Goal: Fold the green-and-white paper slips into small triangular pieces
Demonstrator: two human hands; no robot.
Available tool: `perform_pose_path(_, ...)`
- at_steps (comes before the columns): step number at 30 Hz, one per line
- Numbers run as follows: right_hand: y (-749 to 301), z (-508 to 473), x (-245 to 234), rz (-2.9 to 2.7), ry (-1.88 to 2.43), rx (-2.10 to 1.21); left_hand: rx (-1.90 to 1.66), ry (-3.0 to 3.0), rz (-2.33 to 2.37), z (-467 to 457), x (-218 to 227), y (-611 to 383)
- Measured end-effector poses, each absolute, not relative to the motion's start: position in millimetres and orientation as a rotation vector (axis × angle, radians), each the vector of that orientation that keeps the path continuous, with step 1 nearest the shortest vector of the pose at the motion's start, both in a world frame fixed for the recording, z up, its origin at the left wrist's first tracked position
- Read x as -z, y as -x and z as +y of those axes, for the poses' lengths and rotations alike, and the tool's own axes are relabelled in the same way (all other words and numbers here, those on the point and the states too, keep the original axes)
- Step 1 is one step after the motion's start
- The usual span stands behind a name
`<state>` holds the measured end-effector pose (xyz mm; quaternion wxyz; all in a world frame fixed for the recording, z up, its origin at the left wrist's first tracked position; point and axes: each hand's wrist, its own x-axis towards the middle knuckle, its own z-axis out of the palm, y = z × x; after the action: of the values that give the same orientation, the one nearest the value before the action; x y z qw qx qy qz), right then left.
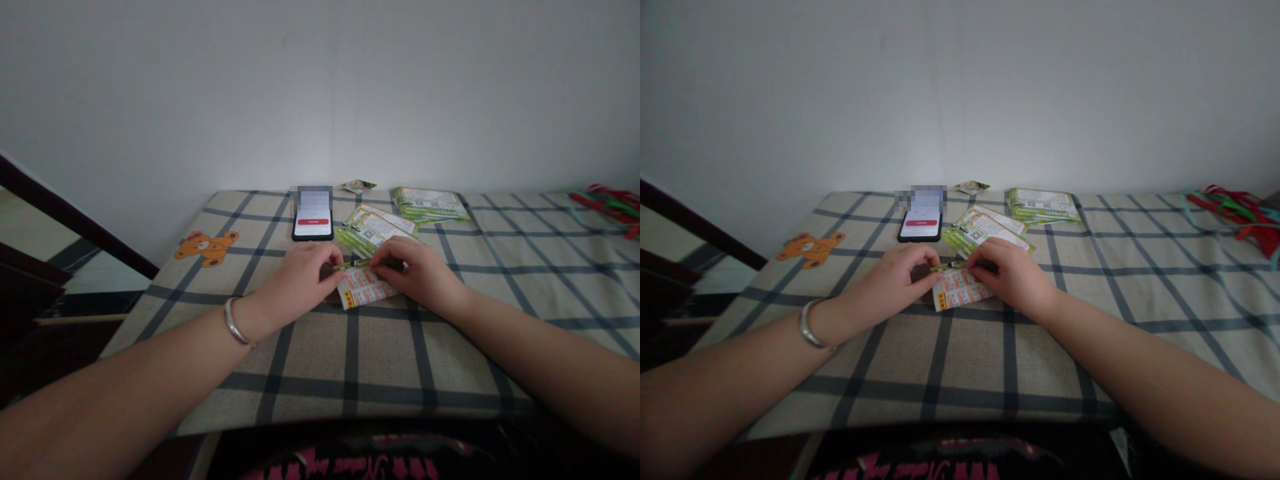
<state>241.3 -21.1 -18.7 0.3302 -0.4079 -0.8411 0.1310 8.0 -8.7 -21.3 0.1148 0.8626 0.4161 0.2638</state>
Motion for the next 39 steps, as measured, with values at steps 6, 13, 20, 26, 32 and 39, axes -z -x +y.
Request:
perform_pose_path(6,-240.5,-22.9,19.6,-2.124,1.116,-0.378,-0.846,-2.455,1.135,-11.0,18.3,-9.2)
perform_pose_path(13,-241.6,-22.7,23.1,-2.0,1.213,-0.458,-0.903,-2.387,1.122,-9.6,22.3,-6.0)
perform_pose_path(20,-246.7,-27.4,16.0,-2.094,1.337,-0.403,-0.932,-2.415,1.155,-9.3,20.3,-3.5)
perform_pose_path(26,-249.3,-22.7,20.1,-2.043,1.289,-0.503,-0.954,-2.445,1.183,-8.1,20.5,-1.8)
perform_pose_path(32,-250.7,-23.3,22.6,-1.959,1.249,-0.601,-0.994,-2.431,1.175,-9.0,18.4,-2.2)
perform_pose_path(39,-251.0,-24.2,23.6,-1.9,1.212,-0.664,-0.984,-2.364,1.151,-11.6,16.1,-2.4)
